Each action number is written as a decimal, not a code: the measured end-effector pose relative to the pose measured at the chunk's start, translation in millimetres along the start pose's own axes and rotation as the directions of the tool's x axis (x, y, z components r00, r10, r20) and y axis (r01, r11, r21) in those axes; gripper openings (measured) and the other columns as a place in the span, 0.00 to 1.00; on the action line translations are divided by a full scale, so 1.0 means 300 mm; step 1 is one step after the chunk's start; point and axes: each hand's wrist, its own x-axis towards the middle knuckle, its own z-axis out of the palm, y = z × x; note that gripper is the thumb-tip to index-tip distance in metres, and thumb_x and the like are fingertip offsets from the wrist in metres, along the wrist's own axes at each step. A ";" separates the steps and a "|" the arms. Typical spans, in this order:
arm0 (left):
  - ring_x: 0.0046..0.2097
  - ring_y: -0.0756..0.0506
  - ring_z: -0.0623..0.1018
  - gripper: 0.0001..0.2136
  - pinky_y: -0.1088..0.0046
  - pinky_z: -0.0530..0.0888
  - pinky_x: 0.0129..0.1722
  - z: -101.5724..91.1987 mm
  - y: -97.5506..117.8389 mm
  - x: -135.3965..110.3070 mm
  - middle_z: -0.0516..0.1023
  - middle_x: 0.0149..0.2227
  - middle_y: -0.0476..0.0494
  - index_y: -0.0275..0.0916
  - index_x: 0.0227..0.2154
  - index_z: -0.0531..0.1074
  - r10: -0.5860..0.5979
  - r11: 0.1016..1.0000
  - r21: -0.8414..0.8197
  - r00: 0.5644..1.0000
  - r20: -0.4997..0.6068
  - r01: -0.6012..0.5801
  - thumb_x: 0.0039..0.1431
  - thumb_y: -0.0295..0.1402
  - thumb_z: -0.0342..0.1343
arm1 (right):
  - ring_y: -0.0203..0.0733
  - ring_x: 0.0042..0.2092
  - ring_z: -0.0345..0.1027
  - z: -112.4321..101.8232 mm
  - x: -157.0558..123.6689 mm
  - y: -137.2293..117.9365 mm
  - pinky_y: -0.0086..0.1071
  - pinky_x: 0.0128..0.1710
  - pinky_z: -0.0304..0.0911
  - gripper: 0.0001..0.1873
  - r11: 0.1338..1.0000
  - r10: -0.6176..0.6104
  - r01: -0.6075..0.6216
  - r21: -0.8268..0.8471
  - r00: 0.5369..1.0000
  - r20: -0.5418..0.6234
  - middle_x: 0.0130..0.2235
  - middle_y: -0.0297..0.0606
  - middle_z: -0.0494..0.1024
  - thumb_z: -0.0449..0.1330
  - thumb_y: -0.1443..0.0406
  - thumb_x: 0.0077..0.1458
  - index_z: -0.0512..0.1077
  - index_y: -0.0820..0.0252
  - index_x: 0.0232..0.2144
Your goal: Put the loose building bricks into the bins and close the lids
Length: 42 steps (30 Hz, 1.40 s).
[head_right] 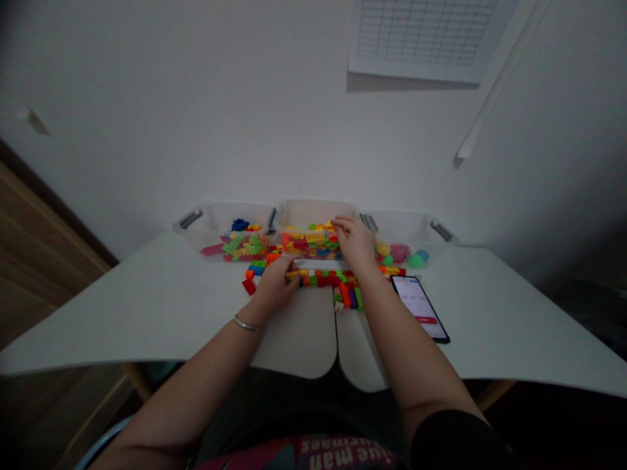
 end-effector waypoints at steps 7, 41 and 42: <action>0.45 0.42 0.73 0.14 0.63 0.70 0.46 0.007 0.003 0.001 0.75 0.41 0.41 0.38 0.47 0.69 0.010 0.995 0.094 1.000 -0.013 -0.009 0.57 0.28 0.51 | 0.46 0.44 0.73 0.025 -0.018 -0.011 0.40 0.49 0.64 0.17 0.969 0.082 -0.026 -0.245 0.973 0.218 0.43 0.40 0.81 0.50 0.70 0.56 0.78 0.59 0.38; 0.46 0.41 0.74 0.09 0.63 0.70 0.45 0.019 -0.001 0.000 0.75 0.42 0.42 0.40 0.40 0.74 -0.074 0.970 0.235 0.996 0.042 0.062 0.55 0.29 0.55 | 0.45 0.44 0.72 0.020 -0.025 -0.050 0.40 0.47 0.64 0.13 0.982 0.057 -0.076 0.172 0.992 0.111 0.39 0.40 0.80 0.53 0.62 0.55 0.76 0.59 0.35; 0.46 0.41 0.73 0.09 0.63 0.69 0.46 0.018 0.000 0.000 0.75 0.42 0.42 0.40 0.40 0.74 -0.078 0.968 0.241 0.996 0.046 0.065 0.55 0.29 0.55 | 0.45 0.44 0.72 0.020 -0.039 -0.065 0.39 0.47 0.65 0.12 0.978 0.046 -0.063 0.199 0.995 0.089 0.39 0.40 0.80 0.53 0.62 0.55 0.76 0.58 0.34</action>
